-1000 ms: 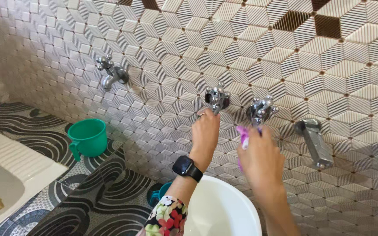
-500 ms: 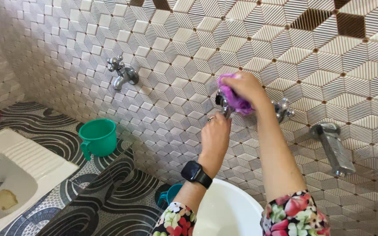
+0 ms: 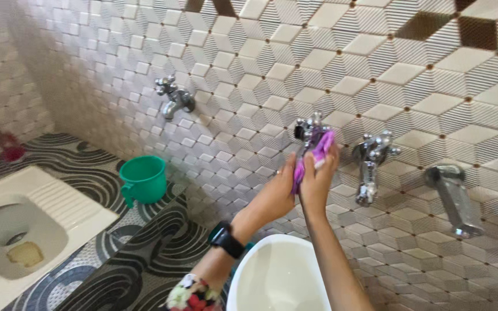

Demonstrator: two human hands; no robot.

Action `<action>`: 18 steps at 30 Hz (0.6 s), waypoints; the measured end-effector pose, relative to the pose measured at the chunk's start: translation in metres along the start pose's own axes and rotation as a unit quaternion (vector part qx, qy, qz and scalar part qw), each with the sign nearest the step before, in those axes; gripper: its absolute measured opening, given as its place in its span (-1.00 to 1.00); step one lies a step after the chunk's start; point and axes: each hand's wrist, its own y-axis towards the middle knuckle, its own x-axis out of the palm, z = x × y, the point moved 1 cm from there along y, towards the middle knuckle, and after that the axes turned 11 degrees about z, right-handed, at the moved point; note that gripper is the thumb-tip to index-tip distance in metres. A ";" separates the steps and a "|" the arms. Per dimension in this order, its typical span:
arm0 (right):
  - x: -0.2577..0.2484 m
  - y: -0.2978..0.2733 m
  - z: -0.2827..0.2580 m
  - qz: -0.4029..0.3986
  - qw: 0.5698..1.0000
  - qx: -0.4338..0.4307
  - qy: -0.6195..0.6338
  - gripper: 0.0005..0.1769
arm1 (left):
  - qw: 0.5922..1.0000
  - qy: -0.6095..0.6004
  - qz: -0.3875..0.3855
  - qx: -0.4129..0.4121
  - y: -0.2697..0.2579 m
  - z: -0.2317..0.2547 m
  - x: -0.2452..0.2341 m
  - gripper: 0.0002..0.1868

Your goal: The person wipes the exterior of a white bucket with a purple cloth, then scrubs multiple wall-mounted taps with the same cloth. They rinse the cloth and a red cup under running water and place the cup in the bucket.

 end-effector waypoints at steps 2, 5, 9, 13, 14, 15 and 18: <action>-0.008 -0.033 -0.021 0.026 1.000 0.000 0.014 -0.55 | 0.992 -0.100 -0.020 0.075 -0.019 0.006 -0.020 0.03; -0.006 -0.083 -0.064 0.044 0.981 -0.049 0.185 -0.36 | 0.977 -0.203 -0.065 -0.016 -0.056 0.015 -0.050 0.01; 0.040 -0.097 -0.107 -0.172 0.848 0.165 0.473 -0.18 | 0.936 -0.309 0.122 -0.112 -0.063 0.001 -0.096 -0.25; 0.107 -0.083 -0.138 -0.338 0.803 0.136 0.472 -0.18 | 0.936 -0.125 0.318 -0.083 -0.031 -0.040 -0.159 -0.43; 0.127 -0.073 -0.141 -0.328 0.840 0.078 0.425 -0.19 | 0.931 -0.073 0.355 -0.055 -0.023 -0.051 -0.177 -0.52; 0.149 -0.060 -0.143 -0.316 0.871 0.020 0.375 -0.21 | 0.932 -0.017 0.362 0.018 -0.011 -0.062 -0.194 -0.49; 0.219 -0.028 -0.132 -0.330 0.874 0.011 0.356 -0.20 | 0.928 0.087 0.359 0.059 0.032 -0.105 -0.237 -0.38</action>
